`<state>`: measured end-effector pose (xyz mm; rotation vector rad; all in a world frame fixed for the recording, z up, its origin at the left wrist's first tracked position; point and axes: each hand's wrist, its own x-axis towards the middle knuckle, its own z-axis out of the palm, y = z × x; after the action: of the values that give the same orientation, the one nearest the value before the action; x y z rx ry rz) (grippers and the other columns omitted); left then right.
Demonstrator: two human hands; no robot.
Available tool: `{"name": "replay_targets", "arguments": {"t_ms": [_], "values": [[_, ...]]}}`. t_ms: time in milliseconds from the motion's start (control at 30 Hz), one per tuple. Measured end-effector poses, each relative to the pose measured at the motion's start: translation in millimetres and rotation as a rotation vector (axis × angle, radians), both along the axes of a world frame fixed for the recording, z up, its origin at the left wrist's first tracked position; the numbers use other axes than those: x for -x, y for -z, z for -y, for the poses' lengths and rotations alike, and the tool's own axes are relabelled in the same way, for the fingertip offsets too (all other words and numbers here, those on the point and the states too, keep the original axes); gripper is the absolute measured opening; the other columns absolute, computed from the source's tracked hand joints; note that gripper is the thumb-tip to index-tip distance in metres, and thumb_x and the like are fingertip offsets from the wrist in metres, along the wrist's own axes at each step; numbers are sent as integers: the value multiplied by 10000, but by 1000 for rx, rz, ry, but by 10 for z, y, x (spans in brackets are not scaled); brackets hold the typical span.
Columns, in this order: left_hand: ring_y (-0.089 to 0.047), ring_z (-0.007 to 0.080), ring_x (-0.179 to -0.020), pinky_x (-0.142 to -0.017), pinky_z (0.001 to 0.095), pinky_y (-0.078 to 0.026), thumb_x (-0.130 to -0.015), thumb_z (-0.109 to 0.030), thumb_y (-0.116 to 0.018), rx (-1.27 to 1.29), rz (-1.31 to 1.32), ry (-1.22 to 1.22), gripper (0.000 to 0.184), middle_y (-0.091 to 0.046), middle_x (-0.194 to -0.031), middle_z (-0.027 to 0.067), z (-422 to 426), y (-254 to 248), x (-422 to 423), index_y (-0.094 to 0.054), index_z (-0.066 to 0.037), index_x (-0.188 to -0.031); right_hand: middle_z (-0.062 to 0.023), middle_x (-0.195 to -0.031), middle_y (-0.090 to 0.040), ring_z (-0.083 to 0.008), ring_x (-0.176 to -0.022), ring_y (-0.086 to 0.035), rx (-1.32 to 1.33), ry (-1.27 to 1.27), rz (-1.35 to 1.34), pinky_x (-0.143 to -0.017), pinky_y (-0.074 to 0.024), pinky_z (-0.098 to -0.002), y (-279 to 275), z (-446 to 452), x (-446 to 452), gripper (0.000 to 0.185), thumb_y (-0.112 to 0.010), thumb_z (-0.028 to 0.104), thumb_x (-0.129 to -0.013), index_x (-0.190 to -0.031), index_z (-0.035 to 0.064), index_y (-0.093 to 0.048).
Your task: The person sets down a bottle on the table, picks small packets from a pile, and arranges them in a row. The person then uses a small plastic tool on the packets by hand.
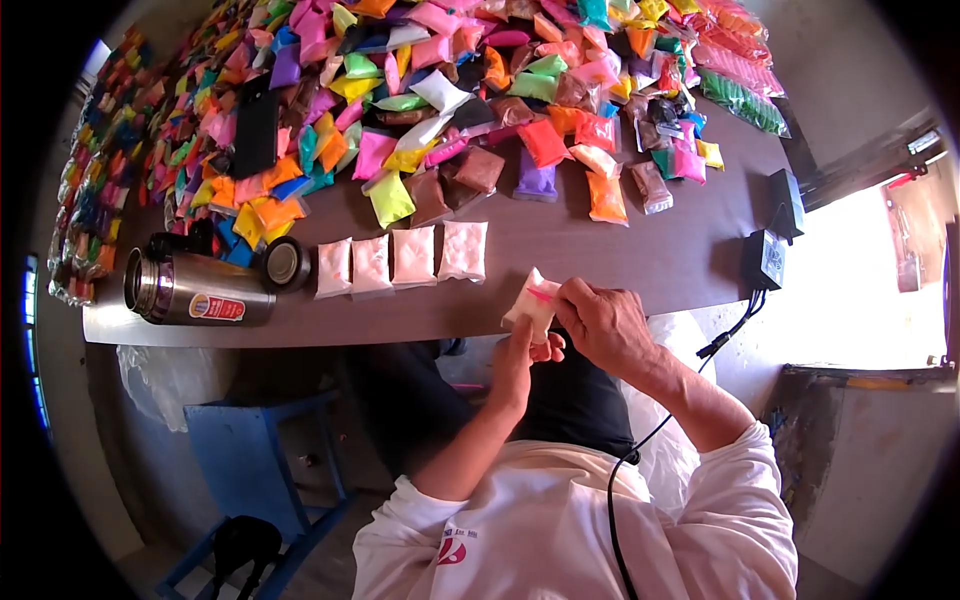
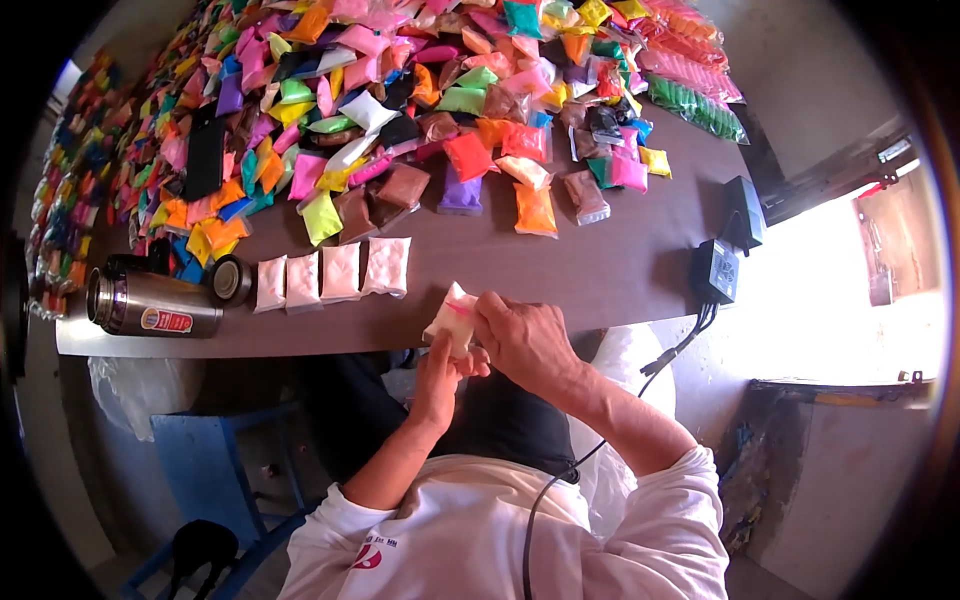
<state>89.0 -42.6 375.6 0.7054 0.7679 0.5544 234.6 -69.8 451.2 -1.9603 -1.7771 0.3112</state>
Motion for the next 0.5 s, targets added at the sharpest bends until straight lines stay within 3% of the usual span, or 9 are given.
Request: {"name": "replay_targets", "arguments": {"t_ms": [67,233,300,400,500], "values": [[-574,176,-717,-743,345,-456,-928,-557,-404,31,59,16,537,-599,-747,77,20,-7,-17,-501,-85,-690,-142,-666,-587,-341,-591,-590,-37,-24,7,-501,-460,-408,9,2,-4,119,-569,134,-864,-804,46,-517],[-577,172,-700,-734,319,-458,-946,-552,-365,-53,-32,35,574,-594,-714,74,37,9,-28,-508,-74,-662,-91,-810,-580,-282,-631,-594,-106,-69,63,-521,-480,-391,11,26,34,96,-609,127,-825,-808,43,-566],[-576,155,-650,-649,278,-463,-969,-522,-320,-191,-45,4,642,-607,-677,105,46,3,-37,-480,-34,-584,-85,-840,-577,-274,-639,-595,-133,-74,87,-529,-485,-388,27,-8,37,91,-617,125,-816,-807,46,-573],[-588,163,-667,-707,305,-462,-958,-550,-322,-206,-26,41,631,-598,-658,91,41,70,-31,-474,-57,-595,-82,-876,-576,-270,-649,-597,-119,-70,112,-546,-492,-382,18,-73,9,89,-628,124,-802,-801,48,-581],[-590,154,-663,-689,299,-460,-959,-548,-320,-245,-29,56,630,-599,-643,88,8,78,-33,-464,-59,-588,-83,-868,-580,-280,-657,-601,-87,-42,72,-560,-495,-382,-11,-113,-14,94,-629,124,-796,-794,43,-582]]}}
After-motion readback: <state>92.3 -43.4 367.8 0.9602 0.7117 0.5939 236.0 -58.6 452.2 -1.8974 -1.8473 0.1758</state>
